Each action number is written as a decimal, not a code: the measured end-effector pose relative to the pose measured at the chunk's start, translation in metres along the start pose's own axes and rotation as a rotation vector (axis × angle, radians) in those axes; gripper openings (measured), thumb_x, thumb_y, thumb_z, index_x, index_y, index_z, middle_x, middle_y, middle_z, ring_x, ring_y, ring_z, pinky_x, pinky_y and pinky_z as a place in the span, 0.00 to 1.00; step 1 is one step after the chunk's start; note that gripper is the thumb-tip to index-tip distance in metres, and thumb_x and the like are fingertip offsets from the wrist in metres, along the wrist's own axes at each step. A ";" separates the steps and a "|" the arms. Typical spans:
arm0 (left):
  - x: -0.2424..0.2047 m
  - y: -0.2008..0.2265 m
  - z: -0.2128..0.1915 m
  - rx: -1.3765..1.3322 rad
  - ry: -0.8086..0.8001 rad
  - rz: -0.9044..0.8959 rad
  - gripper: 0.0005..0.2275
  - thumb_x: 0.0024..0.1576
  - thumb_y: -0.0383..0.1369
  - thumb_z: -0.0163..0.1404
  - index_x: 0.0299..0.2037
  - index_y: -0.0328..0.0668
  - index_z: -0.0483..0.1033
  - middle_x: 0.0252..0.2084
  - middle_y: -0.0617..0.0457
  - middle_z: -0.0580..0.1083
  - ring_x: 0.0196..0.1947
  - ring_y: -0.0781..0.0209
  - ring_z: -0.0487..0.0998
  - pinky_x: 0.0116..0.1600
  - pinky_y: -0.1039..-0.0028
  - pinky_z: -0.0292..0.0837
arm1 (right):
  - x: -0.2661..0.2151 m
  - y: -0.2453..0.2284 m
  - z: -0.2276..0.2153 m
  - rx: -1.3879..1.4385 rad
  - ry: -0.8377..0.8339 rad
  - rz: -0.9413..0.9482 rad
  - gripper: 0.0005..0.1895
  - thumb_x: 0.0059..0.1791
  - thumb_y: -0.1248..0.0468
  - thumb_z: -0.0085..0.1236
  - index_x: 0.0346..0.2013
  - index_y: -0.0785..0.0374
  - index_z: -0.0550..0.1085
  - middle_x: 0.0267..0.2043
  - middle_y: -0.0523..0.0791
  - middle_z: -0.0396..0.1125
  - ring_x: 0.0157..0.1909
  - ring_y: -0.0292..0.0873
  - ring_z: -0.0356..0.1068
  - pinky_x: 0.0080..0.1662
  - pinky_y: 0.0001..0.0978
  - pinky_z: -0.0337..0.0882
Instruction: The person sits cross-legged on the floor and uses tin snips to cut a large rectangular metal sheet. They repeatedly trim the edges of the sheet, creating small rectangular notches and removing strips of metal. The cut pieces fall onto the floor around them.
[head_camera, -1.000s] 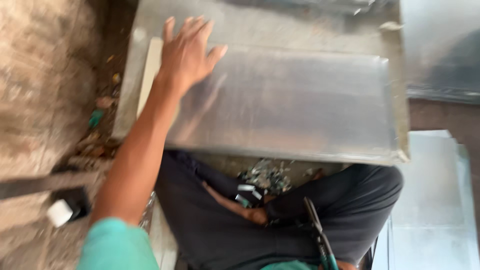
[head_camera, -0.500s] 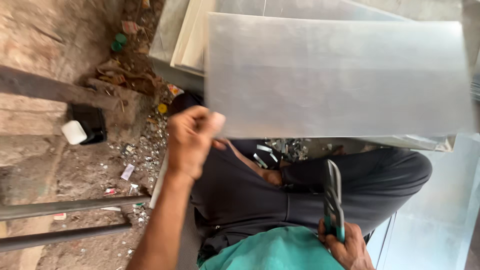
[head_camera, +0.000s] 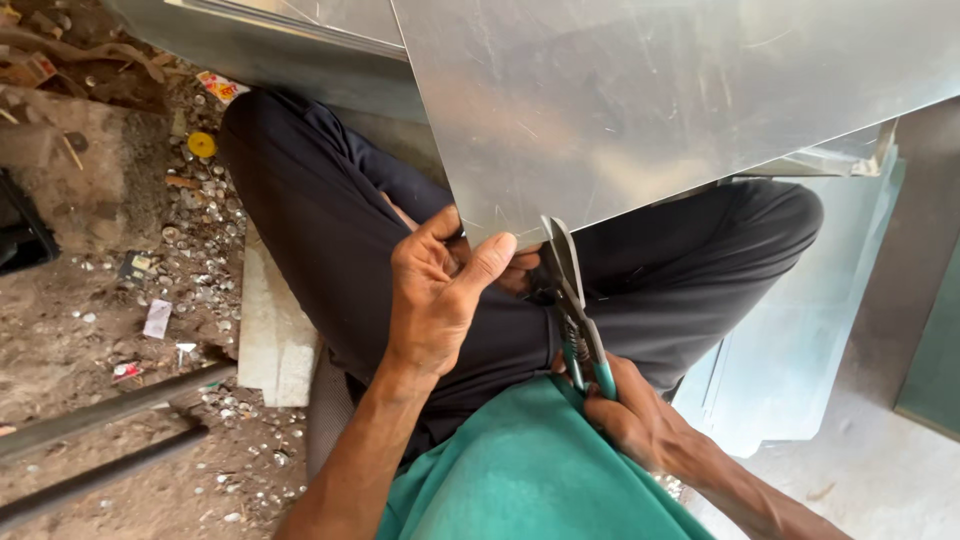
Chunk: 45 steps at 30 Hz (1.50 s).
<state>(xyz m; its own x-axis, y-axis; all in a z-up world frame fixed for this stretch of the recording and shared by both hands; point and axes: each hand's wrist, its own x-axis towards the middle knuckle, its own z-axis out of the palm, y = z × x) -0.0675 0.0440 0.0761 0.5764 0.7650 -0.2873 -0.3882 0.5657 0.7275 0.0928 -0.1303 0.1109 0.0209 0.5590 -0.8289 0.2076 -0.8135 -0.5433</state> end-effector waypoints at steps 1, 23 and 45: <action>0.001 0.000 -0.001 -0.003 -0.010 0.008 0.08 0.62 0.25 0.54 0.50 0.28 0.76 0.42 0.42 0.82 0.39 0.60 0.85 0.45 0.72 0.84 | 0.001 -0.003 0.003 -0.013 0.014 0.020 0.25 0.35 0.66 0.45 0.48 0.64 0.71 0.24 0.46 0.58 0.30 0.43 0.61 0.39 0.42 0.64; 0.003 -0.019 -0.019 0.521 0.409 0.579 0.26 0.72 0.36 0.47 0.18 0.36 0.59 0.17 0.63 0.59 0.17 0.73 0.55 0.26 0.76 0.44 | -0.009 0.094 -0.001 -0.532 0.339 -0.832 0.27 0.44 0.68 0.52 0.57 0.68 0.58 0.60 0.65 0.56 0.63 0.59 0.61 0.62 0.44 0.63; 0.028 -0.081 0.069 0.294 -0.112 -0.035 0.12 0.67 0.33 0.52 0.50 0.28 0.80 0.42 0.46 0.80 0.42 0.58 0.82 0.48 0.71 0.80 | -0.017 0.049 -0.006 0.655 0.174 0.016 0.45 0.31 0.69 0.42 0.66 0.63 0.59 0.58 0.51 0.66 0.55 0.50 0.69 0.59 0.43 0.69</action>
<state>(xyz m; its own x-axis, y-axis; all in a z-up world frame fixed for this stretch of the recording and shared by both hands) 0.0298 -0.0013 0.0520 0.6675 0.6988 -0.2571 -0.1514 0.4655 0.8720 0.1080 -0.1791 0.0994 0.1878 0.5190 -0.8339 -0.4284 -0.7207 -0.5451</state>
